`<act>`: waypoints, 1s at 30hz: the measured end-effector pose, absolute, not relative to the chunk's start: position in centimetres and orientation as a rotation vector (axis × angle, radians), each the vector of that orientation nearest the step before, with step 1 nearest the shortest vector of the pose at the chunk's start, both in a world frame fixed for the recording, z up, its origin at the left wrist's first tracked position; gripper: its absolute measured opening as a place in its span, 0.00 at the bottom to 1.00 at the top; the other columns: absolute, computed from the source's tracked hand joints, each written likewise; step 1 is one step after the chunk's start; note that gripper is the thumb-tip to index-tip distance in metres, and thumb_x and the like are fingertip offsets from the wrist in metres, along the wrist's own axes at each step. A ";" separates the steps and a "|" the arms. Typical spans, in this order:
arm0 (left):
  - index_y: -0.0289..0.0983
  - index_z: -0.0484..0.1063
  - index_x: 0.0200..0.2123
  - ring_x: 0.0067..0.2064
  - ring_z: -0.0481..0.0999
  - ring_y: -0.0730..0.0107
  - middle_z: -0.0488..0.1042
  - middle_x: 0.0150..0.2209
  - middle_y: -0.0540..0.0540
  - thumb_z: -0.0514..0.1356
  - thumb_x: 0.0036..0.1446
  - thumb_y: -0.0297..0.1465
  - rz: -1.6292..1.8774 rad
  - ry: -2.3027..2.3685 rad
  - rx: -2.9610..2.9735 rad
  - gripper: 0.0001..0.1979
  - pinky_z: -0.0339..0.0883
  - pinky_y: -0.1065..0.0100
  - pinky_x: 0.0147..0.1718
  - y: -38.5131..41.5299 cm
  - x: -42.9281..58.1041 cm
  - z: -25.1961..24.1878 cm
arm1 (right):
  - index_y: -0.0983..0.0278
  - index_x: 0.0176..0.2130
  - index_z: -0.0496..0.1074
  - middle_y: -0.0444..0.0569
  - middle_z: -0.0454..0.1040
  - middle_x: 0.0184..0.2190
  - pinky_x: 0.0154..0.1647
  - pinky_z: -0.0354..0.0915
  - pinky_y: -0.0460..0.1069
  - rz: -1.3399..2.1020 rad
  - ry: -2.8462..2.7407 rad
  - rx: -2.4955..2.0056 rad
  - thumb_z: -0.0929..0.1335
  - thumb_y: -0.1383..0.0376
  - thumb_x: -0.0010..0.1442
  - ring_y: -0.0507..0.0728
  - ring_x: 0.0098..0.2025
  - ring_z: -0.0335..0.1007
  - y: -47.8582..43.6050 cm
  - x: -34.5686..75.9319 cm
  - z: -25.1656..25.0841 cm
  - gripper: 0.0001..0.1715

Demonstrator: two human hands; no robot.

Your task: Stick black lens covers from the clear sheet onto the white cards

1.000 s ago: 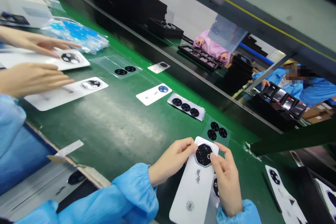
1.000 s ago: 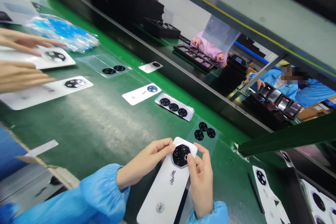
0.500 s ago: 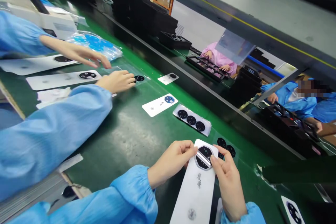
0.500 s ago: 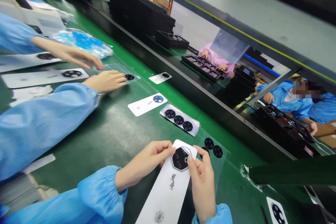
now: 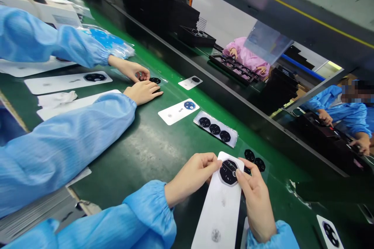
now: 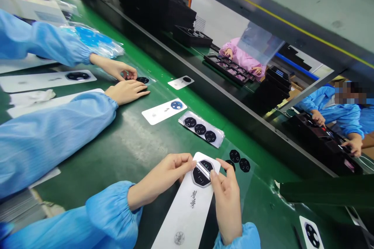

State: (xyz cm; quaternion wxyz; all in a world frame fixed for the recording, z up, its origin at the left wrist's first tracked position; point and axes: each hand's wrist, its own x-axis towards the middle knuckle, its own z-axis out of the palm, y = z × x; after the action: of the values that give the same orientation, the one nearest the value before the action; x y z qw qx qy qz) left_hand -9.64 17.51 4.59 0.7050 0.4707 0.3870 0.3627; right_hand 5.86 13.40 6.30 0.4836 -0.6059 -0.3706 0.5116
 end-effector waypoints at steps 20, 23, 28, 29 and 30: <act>0.35 0.63 0.25 0.24 0.63 0.77 0.64 0.24 0.53 0.56 0.54 0.43 0.803 0.762 1.025 0.16 0.57 0.75 0.24 17.1 -9.5 4.9 | 0.62 0.49 0.60 0.46 0.76 0.24 0.15 0.59 0.44 0.966 -1.065 -1.608 0.69 0.48 0.51 0.53 0.17 0.67 11.8 5.2 7.7 0.32; 0.35 0.62 0.25 0.24 0.62 0.78 0.64 0.24 0.53 0.56 0.55 0.43 0.805 0.756 1.028 0.17 0.56 0.75 0.24 17.0 -9.4 5.0 | 0.62 0.49 0.60 0.45 0.76 0.23 0.15 0.58 0.44 0.939 -1.079 -1.624 0.68 0.48 0.52 0.52 0.16 0.64 11.6 5.3 7.6 0.31; 0.36 0.61 0.25 0.25 0.62 0.77 0.63 0.23 0.54 0.60 0.51 0.43 0.837 0.802 1.062 0.17 0.56 0.75 0.23 16.8 -8.9 4.9 | 0.62 0.50 0.59 0.44 0.75 0.22 0.15 0.56 0.43 0.944 -1.109 -1.626 0.67 0.48 0.53 0.50 0.16 0.59 11.4 5.4 7.2 0.31; 0.36 0.61 0.25 0.25 0.63 0.76 0.63 0.22 0.54 0.62 0.49 0.42 0.840 0.823 1.065 0.17 0.56 0.75 0.23 16.8 -8.8 4.9 | 0.62 0.50 0.59 0.44 0.75 0.22 0.15 0.56 0.43 0.940 -1.117 -1.627 0.67 0.48 0.54 0.49 0.16 0.58 11.3 5.4 7.1 0.31; 0.36 0.61 0.26 0.26 0.65 0.75 0.64 0.23 0.54 0.63 0.47 0.41 0.839 0.838 1.070 0.16 0.57 0.75 0.23 16.7 -8.6 4.8 | 0.62 0.50 0.60 0.44 0.75 0.22 0.15 0.55 0.43 0.937 -1.122 -1.626 0.67 0.48 0.54 0.49 0.15 0.57 11.2 5.4 7.0 0.31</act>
State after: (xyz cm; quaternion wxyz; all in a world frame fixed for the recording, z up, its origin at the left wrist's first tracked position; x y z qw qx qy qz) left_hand -8.61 16.68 4.76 0.6976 0.4800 0.3757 0.3765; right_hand 5.39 11.22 6.96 0.4595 -0.6606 -0.4558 0.3804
